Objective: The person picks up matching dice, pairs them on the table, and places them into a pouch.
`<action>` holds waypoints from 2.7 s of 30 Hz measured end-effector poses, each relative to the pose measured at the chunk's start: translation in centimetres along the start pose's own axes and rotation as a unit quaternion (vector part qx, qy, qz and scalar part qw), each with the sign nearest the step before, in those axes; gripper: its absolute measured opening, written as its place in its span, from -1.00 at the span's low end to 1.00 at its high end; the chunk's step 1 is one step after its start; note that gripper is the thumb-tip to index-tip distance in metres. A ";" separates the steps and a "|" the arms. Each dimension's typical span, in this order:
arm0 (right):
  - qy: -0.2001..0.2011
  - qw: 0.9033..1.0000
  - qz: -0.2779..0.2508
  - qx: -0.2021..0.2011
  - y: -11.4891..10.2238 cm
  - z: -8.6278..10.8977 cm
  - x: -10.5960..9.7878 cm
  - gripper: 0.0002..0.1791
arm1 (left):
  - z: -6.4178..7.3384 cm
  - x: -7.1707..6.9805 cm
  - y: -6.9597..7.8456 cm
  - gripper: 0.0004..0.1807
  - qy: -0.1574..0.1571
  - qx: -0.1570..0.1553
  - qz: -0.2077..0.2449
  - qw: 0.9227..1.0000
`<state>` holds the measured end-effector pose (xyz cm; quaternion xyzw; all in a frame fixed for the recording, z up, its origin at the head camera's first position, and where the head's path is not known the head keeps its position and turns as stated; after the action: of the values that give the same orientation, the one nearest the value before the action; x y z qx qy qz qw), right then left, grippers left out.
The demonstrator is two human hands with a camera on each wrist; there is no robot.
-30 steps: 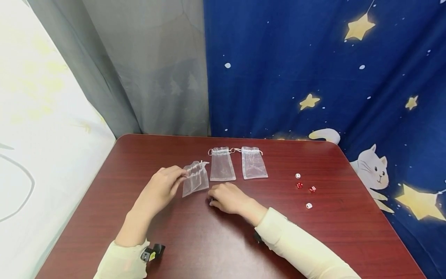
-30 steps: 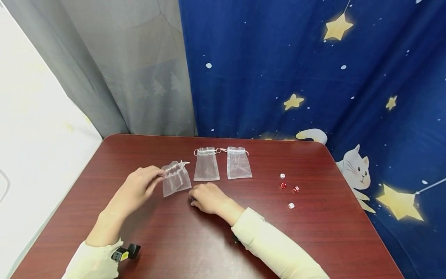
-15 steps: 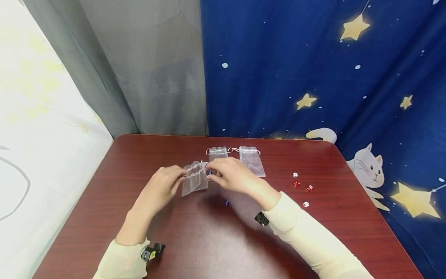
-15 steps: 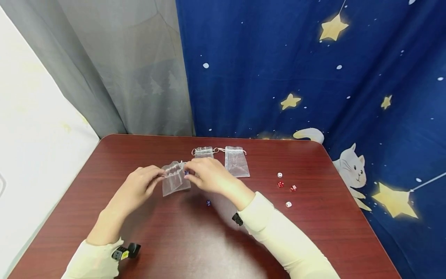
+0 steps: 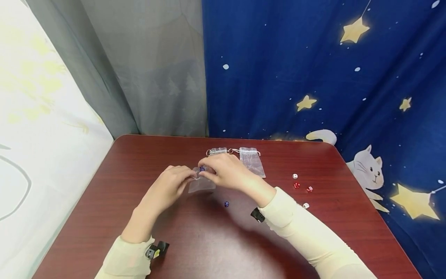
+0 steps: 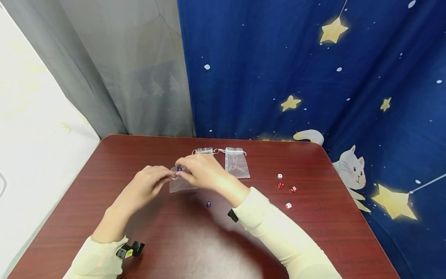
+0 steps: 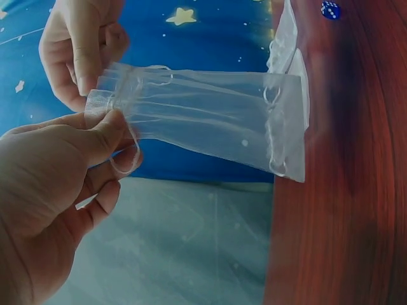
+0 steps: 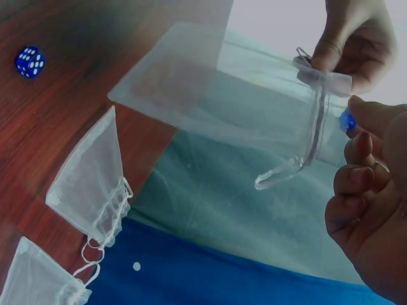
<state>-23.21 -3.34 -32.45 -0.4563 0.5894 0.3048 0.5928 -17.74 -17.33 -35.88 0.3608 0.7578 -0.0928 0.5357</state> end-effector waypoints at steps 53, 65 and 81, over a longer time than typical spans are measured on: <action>-0.081 0.991 -0.058 0.093 7.1 8.1 10.9 -0.74 | 0.9 0.3 -0.8 -0.83 0.000 -0.033 -0.009 0.999; -0.132 0.987 -0.058 0.073 6.8 7.8 12.1 -0.68 | 0.9 0.4 -0.9 -0.84 -0.016 -0.043 -0.006 0.999; -0.138 0.988 -0.043 0.055 6.2 7.2 12.8 -0.84 | 0.9 0.5 -0.9 -0.86 -0.021 -0.041 -0.003 0.999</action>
<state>-24.24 3.35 -46.90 -0.4017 0.4980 0.3061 0.7049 -17.74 -18.23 -36.93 0.3345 0.7505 -0.0711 0.5655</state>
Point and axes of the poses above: each hand's wrist, its own z-axis away from the middle knuckle, its own x-axis out of the palm, y = z × x, the point moved 6 cm from there along -z, towards the middle knuckle, and after that the axes turned 14 degrees about -y, right-handed, at the moved point
